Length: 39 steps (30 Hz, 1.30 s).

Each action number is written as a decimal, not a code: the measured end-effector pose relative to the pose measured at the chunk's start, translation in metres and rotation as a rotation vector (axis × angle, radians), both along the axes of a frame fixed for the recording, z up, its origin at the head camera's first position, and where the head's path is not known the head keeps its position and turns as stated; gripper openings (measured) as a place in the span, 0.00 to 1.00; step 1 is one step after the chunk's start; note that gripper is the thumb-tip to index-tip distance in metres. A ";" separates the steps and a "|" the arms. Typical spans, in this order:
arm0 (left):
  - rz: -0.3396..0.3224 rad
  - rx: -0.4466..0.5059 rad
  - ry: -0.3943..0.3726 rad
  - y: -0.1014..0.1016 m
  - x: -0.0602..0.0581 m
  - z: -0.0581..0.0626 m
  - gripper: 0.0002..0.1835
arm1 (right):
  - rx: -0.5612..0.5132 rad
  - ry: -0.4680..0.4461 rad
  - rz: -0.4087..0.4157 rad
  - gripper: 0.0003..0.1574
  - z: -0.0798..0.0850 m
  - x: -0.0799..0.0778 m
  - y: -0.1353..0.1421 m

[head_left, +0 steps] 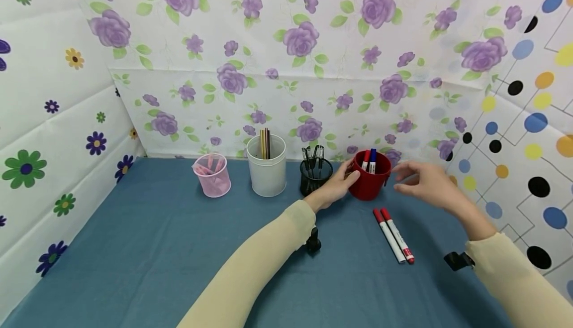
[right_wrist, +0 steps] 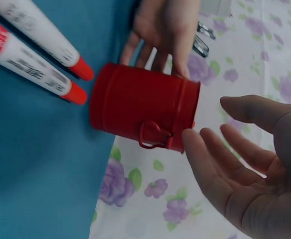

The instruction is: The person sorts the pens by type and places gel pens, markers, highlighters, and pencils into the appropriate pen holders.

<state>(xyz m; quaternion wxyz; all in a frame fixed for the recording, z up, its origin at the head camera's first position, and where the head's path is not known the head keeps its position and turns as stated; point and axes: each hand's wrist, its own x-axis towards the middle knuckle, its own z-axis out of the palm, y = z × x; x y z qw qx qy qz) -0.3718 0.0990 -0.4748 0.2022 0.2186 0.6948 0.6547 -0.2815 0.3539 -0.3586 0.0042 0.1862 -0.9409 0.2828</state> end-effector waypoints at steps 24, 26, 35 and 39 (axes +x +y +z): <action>0.010 -0.007 0.003 0.002 -0.001 -0.001 0.35 | 0.167 -0.236 0.015 0.34 -0.066 0.044 -0.029; 0.007 -0.007 0.010 0.002 0.000 -0.001 0.35 | 0.181 -0.222 0.019 0.33 -0.069 0.044 -0.030; 0.012 -0.014 0.009 0.002 0.000 -0.002 0.35 | 0.212 -0.203 -0.002 0.31 -0.076 0.044 -0.036; 0.017 -0.011 0.009 0.002 0.001 -0.002 0.36 | 0.209 -0.216 -0.027 0.31 -0.077 0.044 -0.040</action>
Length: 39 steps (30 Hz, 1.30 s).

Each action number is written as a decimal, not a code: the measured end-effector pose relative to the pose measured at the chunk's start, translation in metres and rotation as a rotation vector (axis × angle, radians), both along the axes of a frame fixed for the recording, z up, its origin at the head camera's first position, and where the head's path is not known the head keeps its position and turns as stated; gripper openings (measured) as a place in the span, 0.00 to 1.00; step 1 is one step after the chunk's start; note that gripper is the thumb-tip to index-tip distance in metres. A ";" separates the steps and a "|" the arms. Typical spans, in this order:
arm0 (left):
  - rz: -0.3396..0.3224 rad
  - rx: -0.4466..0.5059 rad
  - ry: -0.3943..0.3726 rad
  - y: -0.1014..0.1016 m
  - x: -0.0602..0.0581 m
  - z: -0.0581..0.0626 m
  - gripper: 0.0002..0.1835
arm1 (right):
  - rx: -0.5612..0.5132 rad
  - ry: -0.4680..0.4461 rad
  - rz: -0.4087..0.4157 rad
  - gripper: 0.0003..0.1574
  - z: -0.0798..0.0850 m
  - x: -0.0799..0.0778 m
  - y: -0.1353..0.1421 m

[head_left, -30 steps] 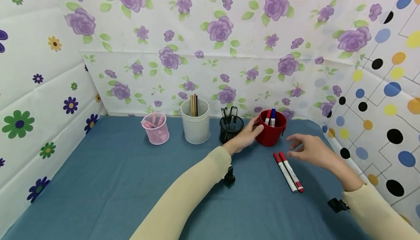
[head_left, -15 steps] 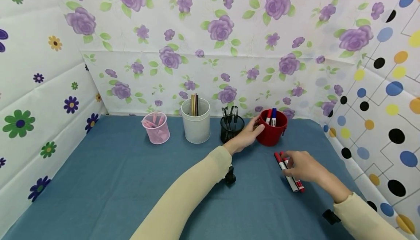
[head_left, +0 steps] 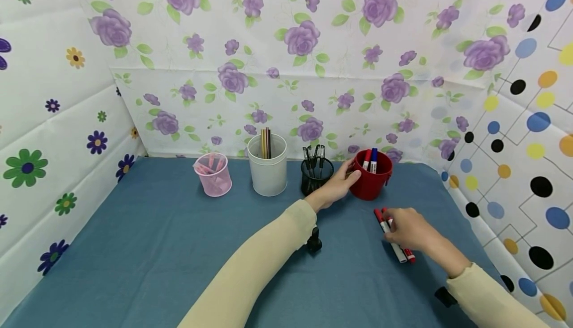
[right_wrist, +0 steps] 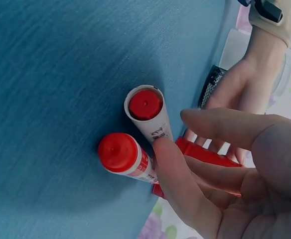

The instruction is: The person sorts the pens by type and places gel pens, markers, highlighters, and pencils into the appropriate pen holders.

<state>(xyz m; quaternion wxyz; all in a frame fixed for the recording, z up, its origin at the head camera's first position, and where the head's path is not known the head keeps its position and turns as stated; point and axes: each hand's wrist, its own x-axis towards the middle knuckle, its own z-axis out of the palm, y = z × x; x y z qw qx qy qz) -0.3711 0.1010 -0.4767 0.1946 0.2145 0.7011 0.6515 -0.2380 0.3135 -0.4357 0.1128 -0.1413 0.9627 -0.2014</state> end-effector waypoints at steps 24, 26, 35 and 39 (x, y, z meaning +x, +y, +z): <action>-0.005 0.013 0.000 -0.001 0.002 0.002 0.35 | -0.163 -0.129 0.050 0.26 0.009 -0.003 0.003; -0.008 0.012 -0.003 -0.001 0.002 0.002 0.35 | -0.202 -0.146 0.034 0.26 0.014 -0.005 0.008; -0.010 0.005 -0.010 -0.001 0.001 0.002 0.35 | -0.437 -0.157 -0.010 0.34 0.037 -0.018 0.039; -0.012 0.010 -0.013 -0.001 0.000 0.002 0.36 | -0.484 -0.109 -0.028 0.36 0.048 -0.022 0.049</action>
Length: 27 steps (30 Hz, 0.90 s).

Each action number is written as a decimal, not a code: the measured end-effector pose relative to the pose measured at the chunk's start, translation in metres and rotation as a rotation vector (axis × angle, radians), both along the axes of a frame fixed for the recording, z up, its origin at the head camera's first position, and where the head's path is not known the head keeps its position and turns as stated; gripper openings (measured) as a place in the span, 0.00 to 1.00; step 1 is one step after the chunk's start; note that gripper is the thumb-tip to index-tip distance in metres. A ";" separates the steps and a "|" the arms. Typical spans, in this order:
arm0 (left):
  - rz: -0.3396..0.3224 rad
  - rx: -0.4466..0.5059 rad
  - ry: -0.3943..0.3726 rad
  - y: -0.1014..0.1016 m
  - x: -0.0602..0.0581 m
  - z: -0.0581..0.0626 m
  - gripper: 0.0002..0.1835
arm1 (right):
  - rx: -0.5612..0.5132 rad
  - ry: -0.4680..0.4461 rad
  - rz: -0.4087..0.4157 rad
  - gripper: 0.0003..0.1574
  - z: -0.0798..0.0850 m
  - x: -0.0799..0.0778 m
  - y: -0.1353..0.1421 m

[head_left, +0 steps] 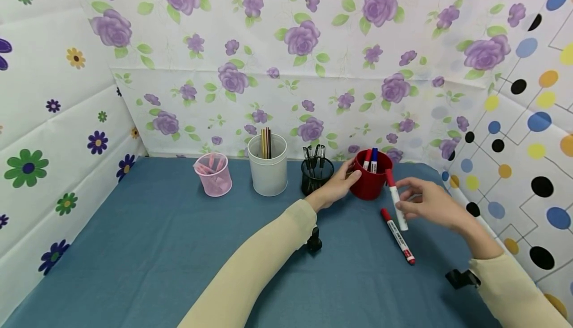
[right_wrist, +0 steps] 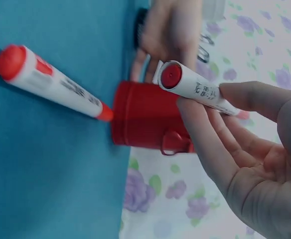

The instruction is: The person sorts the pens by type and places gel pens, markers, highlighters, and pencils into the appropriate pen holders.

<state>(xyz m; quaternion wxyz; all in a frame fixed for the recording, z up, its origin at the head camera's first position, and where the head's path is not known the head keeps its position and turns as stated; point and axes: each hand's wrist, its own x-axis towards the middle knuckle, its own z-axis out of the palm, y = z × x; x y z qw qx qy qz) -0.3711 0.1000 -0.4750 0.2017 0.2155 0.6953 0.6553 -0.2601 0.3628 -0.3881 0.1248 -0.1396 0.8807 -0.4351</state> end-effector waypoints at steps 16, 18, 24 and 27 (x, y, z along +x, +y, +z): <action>-0.005 0.022 -0.016 0.000 0.000 0.000 0.35 | -0.035 0.307 -0.183 0.38 0.025 -0.030 0.009; -0.005 0.023 -0.020 0.000 0.000 0.000 0.35 | -0.053 0.318 -0.203 0.38 0.027 -0.032 0.007; -0.008 0.015 -0.013 0.001 0.000 0.000 0.35 | -0.080 0.310 -0.266 0.41 0.032 -0.041 0.003; -0.002 0.013 -0.010 0.001 0.000 0.001 0.35 | -0.073 0.322 -0.290 0.41 0.036 -0.046 0.000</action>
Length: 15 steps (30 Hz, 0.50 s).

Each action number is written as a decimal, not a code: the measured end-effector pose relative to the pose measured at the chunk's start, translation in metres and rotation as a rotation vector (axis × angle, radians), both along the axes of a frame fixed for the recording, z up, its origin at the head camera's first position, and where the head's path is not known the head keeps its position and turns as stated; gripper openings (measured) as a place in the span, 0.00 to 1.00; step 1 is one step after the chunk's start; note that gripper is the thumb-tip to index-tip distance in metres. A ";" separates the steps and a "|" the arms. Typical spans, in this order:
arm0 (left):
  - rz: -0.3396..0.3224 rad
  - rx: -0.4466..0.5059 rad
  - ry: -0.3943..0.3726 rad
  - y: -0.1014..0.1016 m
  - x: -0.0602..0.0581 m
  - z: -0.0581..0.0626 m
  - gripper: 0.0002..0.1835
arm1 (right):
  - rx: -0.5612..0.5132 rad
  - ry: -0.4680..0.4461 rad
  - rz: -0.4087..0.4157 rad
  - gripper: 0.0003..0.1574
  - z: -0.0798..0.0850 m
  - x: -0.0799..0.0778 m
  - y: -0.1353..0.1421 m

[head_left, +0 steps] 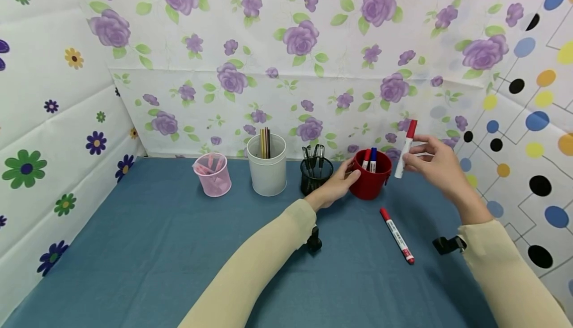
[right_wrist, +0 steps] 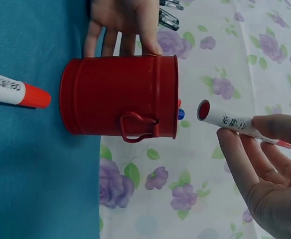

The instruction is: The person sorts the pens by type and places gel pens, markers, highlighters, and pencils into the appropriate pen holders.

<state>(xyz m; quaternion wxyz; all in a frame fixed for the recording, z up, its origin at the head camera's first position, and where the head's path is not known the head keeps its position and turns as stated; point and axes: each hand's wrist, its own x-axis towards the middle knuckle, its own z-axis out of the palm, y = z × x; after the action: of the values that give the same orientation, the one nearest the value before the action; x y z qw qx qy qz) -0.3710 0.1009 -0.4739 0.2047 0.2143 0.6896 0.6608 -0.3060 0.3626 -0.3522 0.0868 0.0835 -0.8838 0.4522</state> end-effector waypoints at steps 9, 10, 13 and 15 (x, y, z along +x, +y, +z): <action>0.004 -0.002 -0.004 0.000 0.001 0.000 0.36 | -0.002 0.036 -0.038 0.43 0.004 -0.012 -0.009; 0.004 -0.002 -0.003 0.000 0.001 0.000 0.36 | -0.018 0.037 -0.030 0.42 0.003 -0.015 -0.010; 0.004 -0.001 0.002 0.000 0.001 0.001 0.36 | -0.054 0.038 -0.013 0.40 0.001 -0.021 -0.012; 0.005 -0.001 0.006 0.000 0.001 0.000 0.36 | -0.060 0.037 -0.011 0.39 0.000 -0.024 -0.014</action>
<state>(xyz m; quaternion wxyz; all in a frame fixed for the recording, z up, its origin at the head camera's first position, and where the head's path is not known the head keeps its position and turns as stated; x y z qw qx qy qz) -0.3701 0.1012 -0.4735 0.2012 0.2144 0.6912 0.6601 -0.3304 0.3484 -0.3523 0.1082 0.0845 -0.8685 0.4762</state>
